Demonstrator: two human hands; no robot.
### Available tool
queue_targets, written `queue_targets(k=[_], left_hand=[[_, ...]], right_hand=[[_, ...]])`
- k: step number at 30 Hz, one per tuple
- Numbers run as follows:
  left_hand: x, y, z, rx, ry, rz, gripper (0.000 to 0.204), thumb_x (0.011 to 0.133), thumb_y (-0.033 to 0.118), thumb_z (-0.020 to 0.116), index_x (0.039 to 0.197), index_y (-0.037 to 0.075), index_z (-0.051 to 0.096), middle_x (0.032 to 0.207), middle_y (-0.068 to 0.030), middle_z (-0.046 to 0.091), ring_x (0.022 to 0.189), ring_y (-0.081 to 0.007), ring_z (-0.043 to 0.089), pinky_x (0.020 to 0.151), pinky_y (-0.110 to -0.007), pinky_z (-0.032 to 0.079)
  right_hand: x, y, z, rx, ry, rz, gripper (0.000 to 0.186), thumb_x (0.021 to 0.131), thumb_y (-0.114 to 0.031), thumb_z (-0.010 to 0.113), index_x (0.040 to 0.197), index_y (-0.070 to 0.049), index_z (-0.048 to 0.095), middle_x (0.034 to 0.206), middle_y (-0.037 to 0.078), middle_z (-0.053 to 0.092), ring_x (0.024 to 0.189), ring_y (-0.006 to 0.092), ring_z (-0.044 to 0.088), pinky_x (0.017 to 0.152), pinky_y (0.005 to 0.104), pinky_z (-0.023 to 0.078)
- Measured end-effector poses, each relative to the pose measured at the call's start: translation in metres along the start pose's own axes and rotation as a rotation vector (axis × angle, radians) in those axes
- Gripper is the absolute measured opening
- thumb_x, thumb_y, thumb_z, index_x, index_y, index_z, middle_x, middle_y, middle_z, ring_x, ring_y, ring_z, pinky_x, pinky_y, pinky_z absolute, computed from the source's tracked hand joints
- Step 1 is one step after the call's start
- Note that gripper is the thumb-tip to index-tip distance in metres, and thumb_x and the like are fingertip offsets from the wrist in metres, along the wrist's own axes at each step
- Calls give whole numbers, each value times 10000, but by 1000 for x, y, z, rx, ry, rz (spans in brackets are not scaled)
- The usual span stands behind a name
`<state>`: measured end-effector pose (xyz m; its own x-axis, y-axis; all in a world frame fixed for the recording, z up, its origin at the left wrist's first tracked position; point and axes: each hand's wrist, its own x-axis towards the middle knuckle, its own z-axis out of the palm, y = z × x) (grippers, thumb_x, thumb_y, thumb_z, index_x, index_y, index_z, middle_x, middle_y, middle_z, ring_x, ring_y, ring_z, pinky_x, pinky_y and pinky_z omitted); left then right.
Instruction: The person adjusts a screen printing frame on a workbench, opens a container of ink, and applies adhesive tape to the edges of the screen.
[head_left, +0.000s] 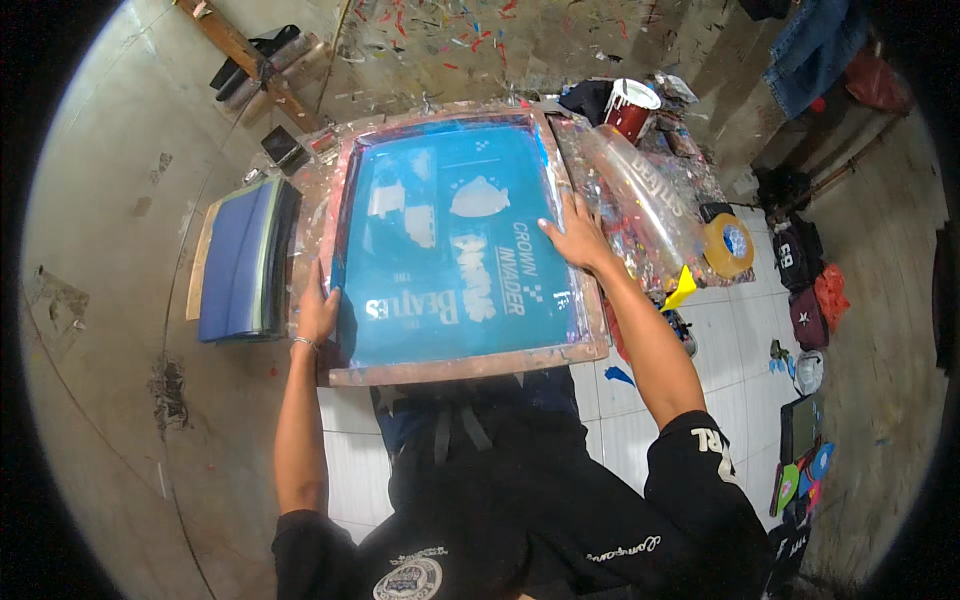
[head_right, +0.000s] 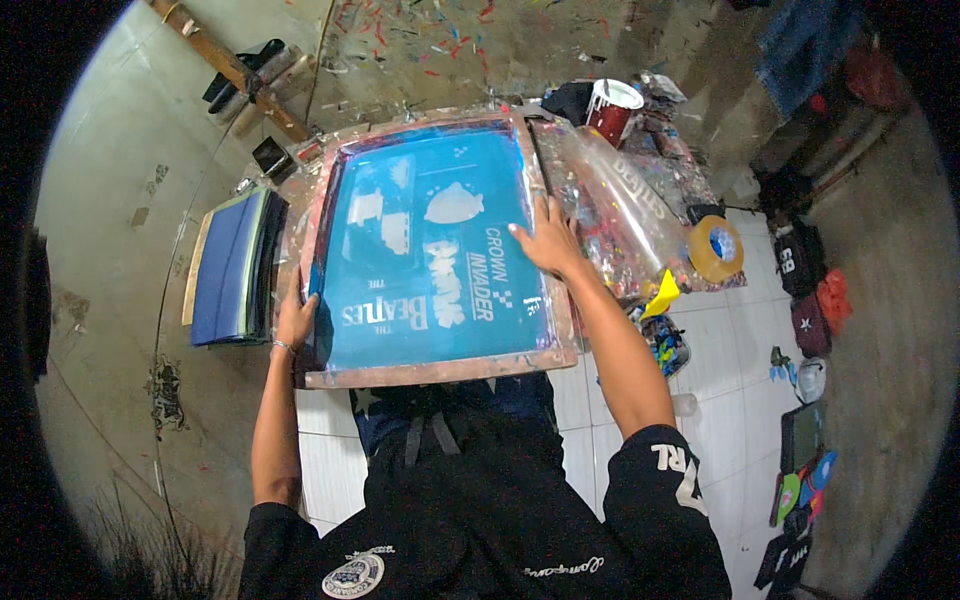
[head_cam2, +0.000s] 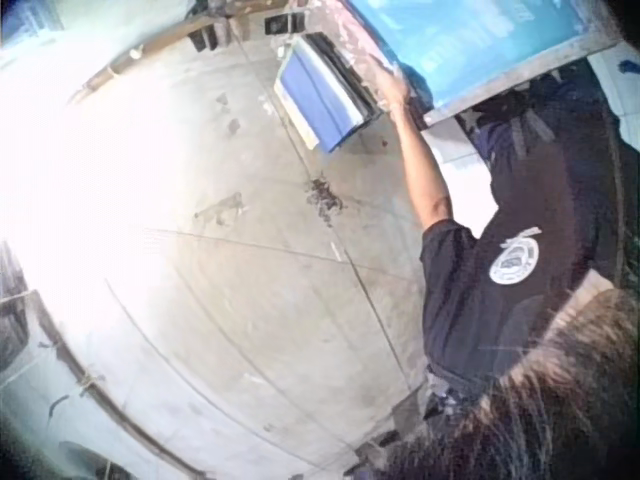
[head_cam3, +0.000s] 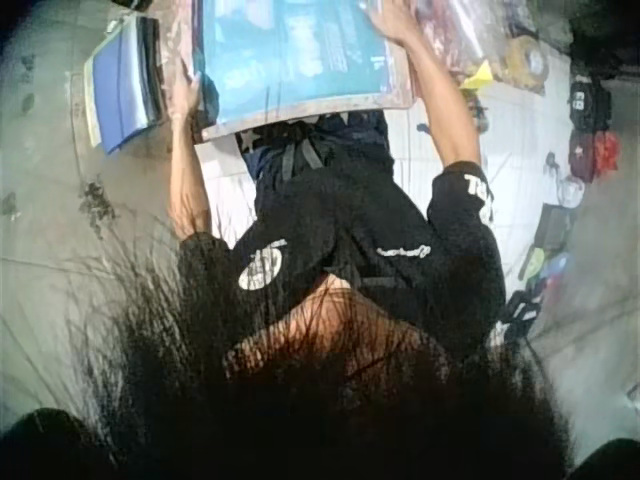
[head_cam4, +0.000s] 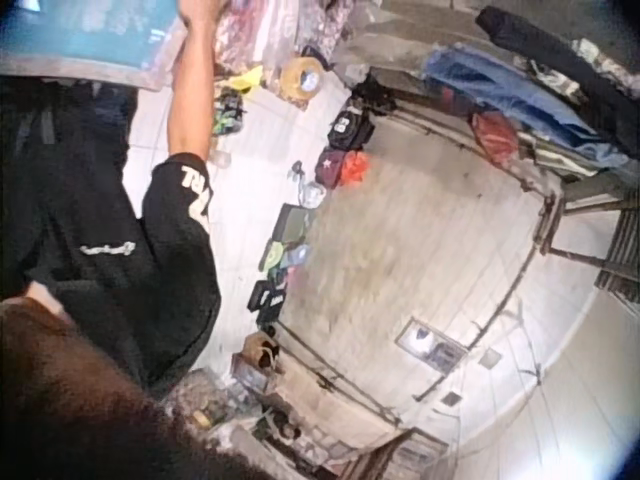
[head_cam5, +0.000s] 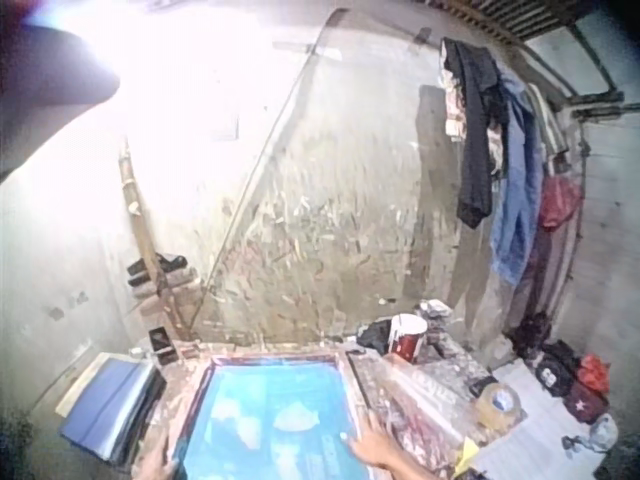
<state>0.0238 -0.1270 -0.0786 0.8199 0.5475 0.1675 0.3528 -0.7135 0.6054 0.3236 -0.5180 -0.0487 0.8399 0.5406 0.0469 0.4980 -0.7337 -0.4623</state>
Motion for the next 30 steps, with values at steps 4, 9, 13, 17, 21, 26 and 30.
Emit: queue_targets(k=[4,9,13,17,21,26,30], left_hand=[[-4,11,2,-9,-12,9,707,883,80,566,1493,-5,217,1480,-257,357,1349,-351,398,1104,-362,306],[-4,17,-10,97,-44,23,669,903,121,565,1464,-53,243,1455,-278,378,1353,-352,390,1107,-374,302],[14,15,-29,60,-157,-85,667,917,198,599,1443,-57,280,1419,-277,423,1326,-326,430,1079,-358,338],[27,49,-19,32,-127,-73,721,915,296,603,1453,-52,273,1409,-271,442,1321,-366,430,1092,-376,333],[27,19,-6,210,-46,-3,717,935,299,565,1470,-50,240,1501,-267,307,1413,-353,285,1144,-363,237],[30,22,-3,188,-47,-39,689,950,315,554,1477,-20,263,1515,-230,304,1426,-328,261,1154,-364,220],[28,24,-2,203,-52,-52,697,942,294,557,1476,-31,247,1507,-243,313,1413,-341,289,1145,-364,240]], right_hand=[[0,9,5,13,25,-11,868,910,-518,520,1497,11,159,1518,316,180,1415,446,204,1145,590,118],[2,4,5,124,12,-6,860,913,-502,526,1497,7,154,1518,306,200,1411,453,206,1137,604,129],[9,7,-11,37,-76,-42,825,919,-487,524,1486,8,188,1509,290,246,1414,444,210,1135,608,138],[13,15,-6,-23,40,-7,835,928,-547,472,1498,-4,193,1521,264,252,1434,391,197,1162,547,102],[13,9,4,116,48,8,834,934,-556,448,1507,-14,175,1525,246,259,1441,355,202,1160,561,82],[14,17,9,156,81,4,793,930,-543,457,1488,-27,231,1490,281,300,1410,388,266,1154,588,71],[14,19,11,156,110,-17,797,924,-538,468,1490,-30,229,1484,282,313,1408,385,274,1153,587,69]])
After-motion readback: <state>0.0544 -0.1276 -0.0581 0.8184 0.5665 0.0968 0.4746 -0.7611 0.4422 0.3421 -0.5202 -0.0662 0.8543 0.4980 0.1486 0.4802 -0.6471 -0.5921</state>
